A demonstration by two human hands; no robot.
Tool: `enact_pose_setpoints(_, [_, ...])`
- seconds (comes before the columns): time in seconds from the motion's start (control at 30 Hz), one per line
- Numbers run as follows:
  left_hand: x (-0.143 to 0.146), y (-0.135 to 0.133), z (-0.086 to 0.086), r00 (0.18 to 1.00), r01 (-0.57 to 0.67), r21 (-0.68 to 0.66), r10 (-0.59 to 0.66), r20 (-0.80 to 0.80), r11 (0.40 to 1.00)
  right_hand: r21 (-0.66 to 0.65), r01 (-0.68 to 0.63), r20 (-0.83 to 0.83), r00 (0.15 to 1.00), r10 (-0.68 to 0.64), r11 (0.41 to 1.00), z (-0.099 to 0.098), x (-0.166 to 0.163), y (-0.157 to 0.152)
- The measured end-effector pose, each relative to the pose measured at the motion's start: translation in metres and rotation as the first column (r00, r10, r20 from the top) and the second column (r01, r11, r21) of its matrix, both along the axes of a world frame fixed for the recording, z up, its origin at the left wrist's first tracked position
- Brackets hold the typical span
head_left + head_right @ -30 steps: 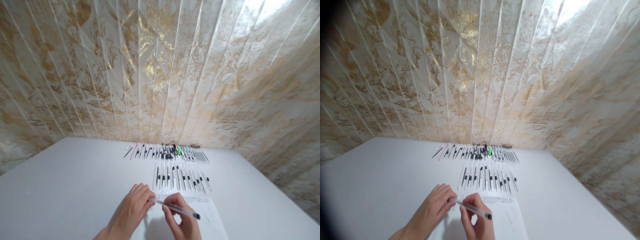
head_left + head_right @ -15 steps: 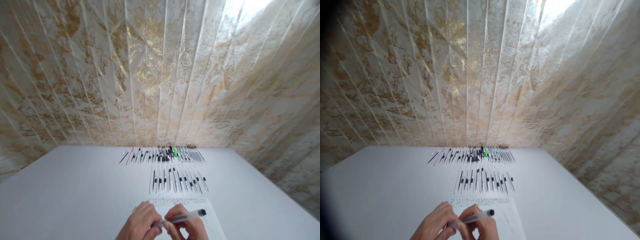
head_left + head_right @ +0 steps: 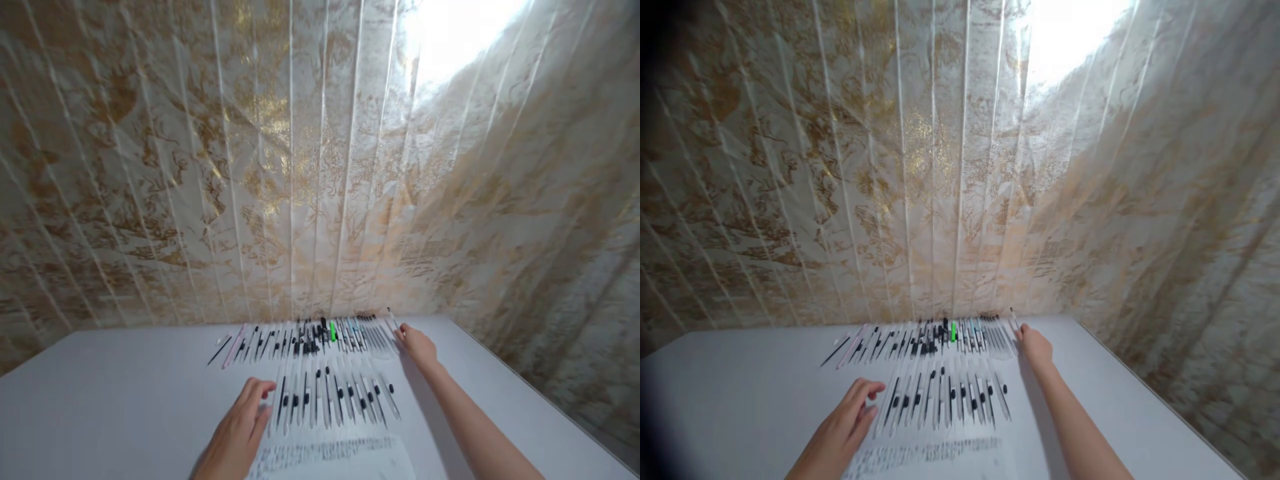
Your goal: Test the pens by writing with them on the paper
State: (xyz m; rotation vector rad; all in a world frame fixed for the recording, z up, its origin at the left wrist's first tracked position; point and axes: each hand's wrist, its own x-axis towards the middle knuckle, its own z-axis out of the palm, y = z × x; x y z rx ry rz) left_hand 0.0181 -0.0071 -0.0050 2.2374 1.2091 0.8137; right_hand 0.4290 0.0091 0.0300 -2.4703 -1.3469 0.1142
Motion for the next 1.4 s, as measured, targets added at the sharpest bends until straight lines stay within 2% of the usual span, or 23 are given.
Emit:
enact_pose_setpoints(0.13, [0.007, 0.010, -0.007, 0.996, -0.052, -0.037, 0.050, -0.069, 0.998, -0.063, 0.009, 0.033, 0.999, -0.007, 0.998, -0.015, -0.005, 0.026])
enact_pose_setpoints(0.23, [0.014, 0.008, -0.003, 0.979, -0.096, -0.040, 0.087, -0.187, 0.995, -0.055, -0.007, 0.048, 0.999, 0.010, 0.998, -0.026, -0.010, 0.026])
enact_pose_setpoints(0.37, [0.026, 0.006, 0.007, 0.917, -0.139, -0.011, 0.124, -0.379, 0.990, 0.038, -0.011, 0.049, 0.999, 0.010, 0.999, -0.032, -0.010, 0.007])
enact_pose_setpoints(0.53, [0.041, 0.009, 0.015, 0.837, -0.156, 0.022, 0.144, -0.528, 0.988, 0.209, -0.042, 0.009, 0.999, 0.041, 0.977, -0.025, -0.021, -0.009])
enact_pose_setpoints(0.73, [0.039, 0.013, 0.021, 0.812, -0.129, 0.000, 0.106, -0.574, 0.992, 0.374, -0.147, -0.067, 0.981, 0.184, 0.916, -0.007, -0.049, -0.017])
enact_pose_setpoints(0.87, [0.031, 0.013, 0.019, 0.849, -0.109, 0.022, 0.105, -0.517, 0.994, 0.431, -0.188, -0.102, 0.962, 0.254, 0.882, 0.007, -0.061, -0.022])
enact_pose_setpoints(1.0, [0.033, 0.013, 0.014, 0.881, -0.047, 0.094, 0.086, -0.465, 0.994, 0.451, -0.212, -0.119, 0.948, 0.294, 0.867, 0.013, -0.066, -0.026])
enact_pose_setpoints(1.2, [0.042, 0.014, 0.014, 0.815, -0.047, 0.164, 0.133, -0.564, 0.985, 0.445, -0.219, -0.127, 0.944, 0.303, 0.868, 0.014, -0.066, -0.030])
enact_pose_setpoints(1.3, [0.037, 0.014, 0.010, 0.777, -0.072, 0.180, 0.169, -0.606, 0.981, 0.441, -0.220, -0.120, 0.946, 0.300, 0.870, 0.014, -0.064, -0.031])
enact_pose_setpoints(1.4, [0.023, 0.015, 0.002, 0.797, -0.053, 0.191, 0.157, -0.583, 0.980, 0.445, -0.233, -0.113, 0.943, 0.312, 0.865, 0.015, -0.065, -0.030])
